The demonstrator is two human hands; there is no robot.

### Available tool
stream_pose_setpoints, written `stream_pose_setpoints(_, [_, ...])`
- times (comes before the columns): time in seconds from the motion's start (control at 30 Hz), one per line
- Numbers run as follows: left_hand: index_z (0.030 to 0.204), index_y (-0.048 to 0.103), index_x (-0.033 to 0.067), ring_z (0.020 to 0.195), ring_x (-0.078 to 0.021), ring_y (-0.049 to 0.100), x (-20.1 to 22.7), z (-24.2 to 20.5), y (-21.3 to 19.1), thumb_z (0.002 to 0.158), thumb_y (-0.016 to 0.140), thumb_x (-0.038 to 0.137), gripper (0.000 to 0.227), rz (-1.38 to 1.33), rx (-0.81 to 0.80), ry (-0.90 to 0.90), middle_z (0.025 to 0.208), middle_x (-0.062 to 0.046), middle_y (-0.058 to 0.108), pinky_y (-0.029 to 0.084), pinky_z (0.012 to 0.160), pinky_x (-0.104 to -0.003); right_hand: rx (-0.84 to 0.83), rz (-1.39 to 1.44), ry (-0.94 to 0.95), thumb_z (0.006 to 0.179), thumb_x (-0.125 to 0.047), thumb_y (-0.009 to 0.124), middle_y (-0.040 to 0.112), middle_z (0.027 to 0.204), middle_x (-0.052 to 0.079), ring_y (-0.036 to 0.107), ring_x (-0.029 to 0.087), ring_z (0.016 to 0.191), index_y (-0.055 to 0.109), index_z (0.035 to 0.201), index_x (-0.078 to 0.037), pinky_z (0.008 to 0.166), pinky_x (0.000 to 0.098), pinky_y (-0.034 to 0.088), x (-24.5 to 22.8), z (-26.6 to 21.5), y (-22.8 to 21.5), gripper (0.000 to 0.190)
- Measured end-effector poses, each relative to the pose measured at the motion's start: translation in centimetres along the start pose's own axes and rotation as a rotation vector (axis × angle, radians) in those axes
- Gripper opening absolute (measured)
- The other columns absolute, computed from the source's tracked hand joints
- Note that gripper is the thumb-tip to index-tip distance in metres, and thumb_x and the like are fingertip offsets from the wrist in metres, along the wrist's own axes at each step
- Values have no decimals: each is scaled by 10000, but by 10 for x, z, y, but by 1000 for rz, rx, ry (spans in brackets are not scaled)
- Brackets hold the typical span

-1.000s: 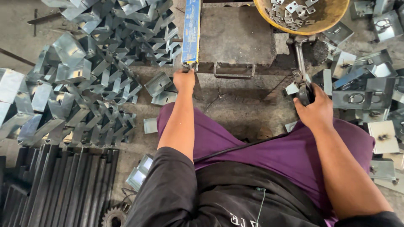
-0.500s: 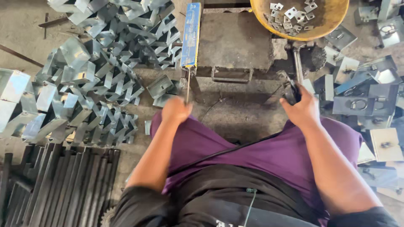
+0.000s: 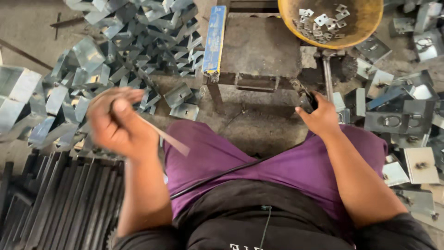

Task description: The person sits on the floor and welds small metal brackets to square metal plates using a handheld welding torch. They pick up plates and brackets from piles, position them on a work surface, and weld them together, creating bright sparks.

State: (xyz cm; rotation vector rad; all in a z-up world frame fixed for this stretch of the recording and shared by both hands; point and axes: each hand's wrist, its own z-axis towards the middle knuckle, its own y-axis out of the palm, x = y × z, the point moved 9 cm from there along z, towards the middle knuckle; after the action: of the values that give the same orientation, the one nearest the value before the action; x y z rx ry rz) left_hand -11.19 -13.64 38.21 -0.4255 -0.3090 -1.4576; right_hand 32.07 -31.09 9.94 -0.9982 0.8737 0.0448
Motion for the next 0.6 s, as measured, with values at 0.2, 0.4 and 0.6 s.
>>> stream_pose_setpoints(0.2, [1095,717,122,552,-226,674,-83,-161,175,945,693,276,217,82,-900,-853,669,-133,700,517,544,-388,62,62,5,796,-321,851,717,1179,244,696,389,1102,640,1321,14,945,431,547,-6,-11,-8,658])
stream_pose_setpoints(0.4, [1015,713,56,857,-393,703,-30,-211,217,941,693,162,131,-126,-879,-376,940,-171,734,560,730,-429,48,102,46,780,-303,850,730,1121,246,732,346,1057,653,1334,-2,922,397,559,4,-27,-18,661])
stream_pose_setpoints(0.6, [1013,698,67,794,-395,678,-17,-188,233,951,683,152,107,-106,-813,-292,897,-164,708,532,667,-461,17,116,73,772,-272,823,747,1065,234,754,311,975,684,1306,-11,868,378,559,6,-23,-25,611])
